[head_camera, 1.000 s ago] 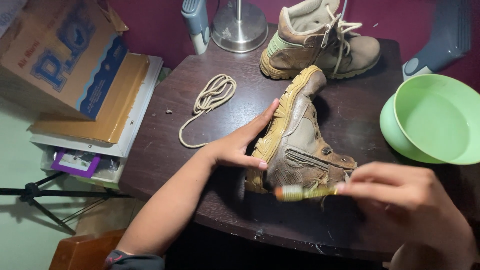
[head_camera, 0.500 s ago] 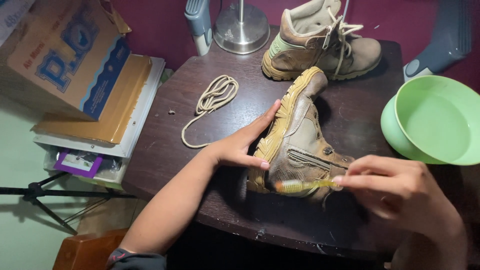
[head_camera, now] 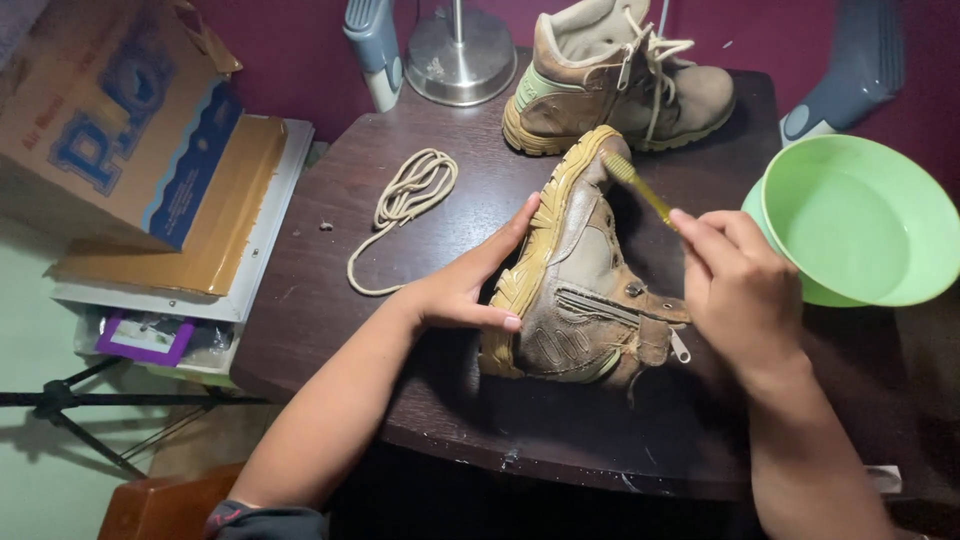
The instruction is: Brushing the exterior and sole of a tan work boot using a brush and water to clean it.
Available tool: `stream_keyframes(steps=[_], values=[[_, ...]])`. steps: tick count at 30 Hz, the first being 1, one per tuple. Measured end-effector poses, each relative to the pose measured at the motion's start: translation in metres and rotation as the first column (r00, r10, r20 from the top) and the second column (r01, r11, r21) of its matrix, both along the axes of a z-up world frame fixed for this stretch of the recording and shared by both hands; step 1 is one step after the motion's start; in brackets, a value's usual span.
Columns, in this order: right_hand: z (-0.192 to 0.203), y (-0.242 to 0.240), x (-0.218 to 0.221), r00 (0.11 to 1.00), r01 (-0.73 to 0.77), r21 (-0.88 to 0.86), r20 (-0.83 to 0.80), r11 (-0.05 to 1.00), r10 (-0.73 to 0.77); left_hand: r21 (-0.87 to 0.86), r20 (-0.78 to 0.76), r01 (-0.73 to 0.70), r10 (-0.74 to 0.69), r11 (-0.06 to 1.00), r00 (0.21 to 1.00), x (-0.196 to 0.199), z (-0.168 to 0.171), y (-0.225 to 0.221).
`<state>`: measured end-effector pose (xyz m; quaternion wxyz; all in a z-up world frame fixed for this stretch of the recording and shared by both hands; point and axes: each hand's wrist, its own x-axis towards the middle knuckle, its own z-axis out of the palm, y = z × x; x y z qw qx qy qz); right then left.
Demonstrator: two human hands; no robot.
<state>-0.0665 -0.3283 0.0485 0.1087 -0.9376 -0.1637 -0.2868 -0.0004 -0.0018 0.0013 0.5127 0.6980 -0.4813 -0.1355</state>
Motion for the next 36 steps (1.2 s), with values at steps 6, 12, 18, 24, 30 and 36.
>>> stream_keyframes(steps=[6, 12, 18, 24, 30, 36], values=[[0.049, 0.008, -0.033, 0.956, -0.225, -0.014, -0.196, 0.974, 0.218, -0.012, 0.004, 0.004, -0.004, 1.000, 1.000, 0.000, 0.000, 0.000], [0.059, -0.009, -0.029, 0.672, -0.593, 0.285, -0.342, 0.753, 0.657, -0.010, 0.020, 0.008, -0.008, 1.000, 1.000, 0.001, 0.000, -0.001], [0.029, -0.002, -0.019, 0.990, -0.124, 0.053, -0.060, 0.991, 0.127, 0.000, -0.015, 0.005, -0.005, 1.000, 1.000, -0.001, 0.002, -0.001], [0.057, 0.008, -0.044, 0.900, -0.334, 0.062, -0.276, 0.940, 0.338, 0.033, 0.030, 0.008, -0.009, 0.999, 1.000, 0.001, 0.004, 0.003], [0.076, 0.001, -0.049, 0.667, -0.568, 0.318, -0.363, 0.759, 0.651, 0.117, 0.062, -0.022, 0.015, 0.993, 0.998, -0.007, 0.020, 0.009], [0.033, -0.016, -0.032, 0.995, -0.022, 0.023, -0.093, 1.000, 0.024, 0.159, 0.123, -0.025, 0.006, 0.987, 0.992, -0.019, 0.034, 0.011]])
